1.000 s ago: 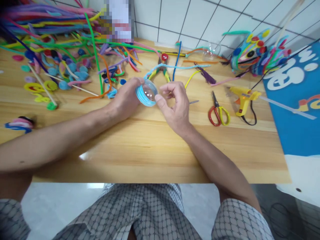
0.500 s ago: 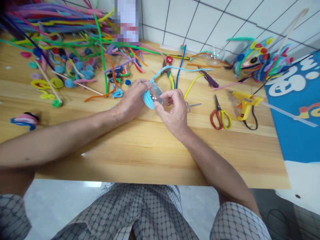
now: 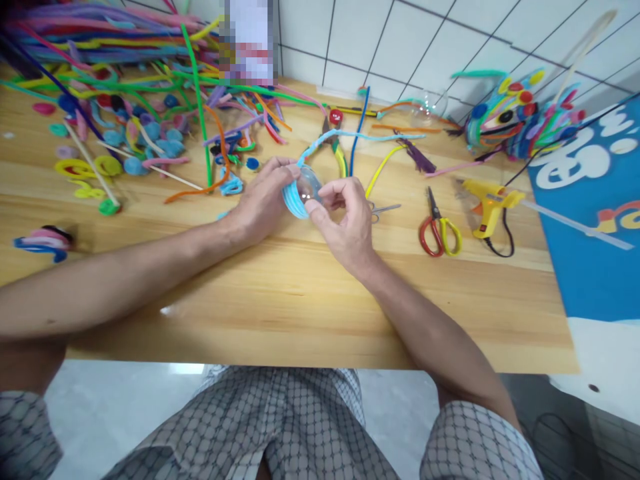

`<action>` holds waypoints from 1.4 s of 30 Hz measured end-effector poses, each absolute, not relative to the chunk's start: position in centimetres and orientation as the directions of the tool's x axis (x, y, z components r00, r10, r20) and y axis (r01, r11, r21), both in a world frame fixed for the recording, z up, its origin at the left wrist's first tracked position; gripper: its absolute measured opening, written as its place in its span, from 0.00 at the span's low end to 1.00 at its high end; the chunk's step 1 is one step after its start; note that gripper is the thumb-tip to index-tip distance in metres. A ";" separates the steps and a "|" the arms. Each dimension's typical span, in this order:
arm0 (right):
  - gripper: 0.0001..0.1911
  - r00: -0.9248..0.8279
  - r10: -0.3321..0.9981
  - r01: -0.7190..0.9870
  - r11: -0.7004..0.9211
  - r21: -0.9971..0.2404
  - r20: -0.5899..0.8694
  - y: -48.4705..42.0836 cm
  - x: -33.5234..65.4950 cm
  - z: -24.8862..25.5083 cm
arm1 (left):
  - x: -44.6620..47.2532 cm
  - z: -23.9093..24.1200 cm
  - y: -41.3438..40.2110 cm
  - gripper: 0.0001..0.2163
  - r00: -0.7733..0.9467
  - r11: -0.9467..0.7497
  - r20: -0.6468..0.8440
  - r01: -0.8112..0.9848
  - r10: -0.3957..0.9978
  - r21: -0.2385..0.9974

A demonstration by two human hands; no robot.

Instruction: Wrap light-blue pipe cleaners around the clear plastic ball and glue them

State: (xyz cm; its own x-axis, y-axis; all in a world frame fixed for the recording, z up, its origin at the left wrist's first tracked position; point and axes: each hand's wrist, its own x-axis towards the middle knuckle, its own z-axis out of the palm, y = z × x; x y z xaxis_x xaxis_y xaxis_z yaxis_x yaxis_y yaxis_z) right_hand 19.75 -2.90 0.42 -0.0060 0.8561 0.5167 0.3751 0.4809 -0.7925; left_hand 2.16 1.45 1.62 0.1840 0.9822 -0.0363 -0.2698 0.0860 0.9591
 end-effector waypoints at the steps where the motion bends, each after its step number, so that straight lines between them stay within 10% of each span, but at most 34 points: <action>1: 0.12 -0.004 0.854 0.403 0.478 -0.781 0.521 -3.0 19.7 0.4 | 2.2 1.6 1.4 0.03 0.188 0.082 -0.031 -0.269 0.982 0.960; 15: 0.20 -0.114 0.780 0.485 0.584 -0.651 0.615 -3.6 20.0 1.1 | 2.0 1.1 1.1 0.04 0.217 0.046 0.020 -0.295 0.976 0.954; 23: 0.31 -0.014 0.935 0.251 0.347 -0.904 0.355 -2.1 20.3 0.0 | 2.1 1.4 1.2 0.04 0.204 0.086 -0.020 -0.318 0.979 0.944; 42: 0.37 -0.025 0.952 0.231 0.302 -0.925 0.305 -1.6 20.5 -0.8 | 1.9 1.0 1.4 0.06 0.214 0.056 0.006 -0.282 0.977 0.958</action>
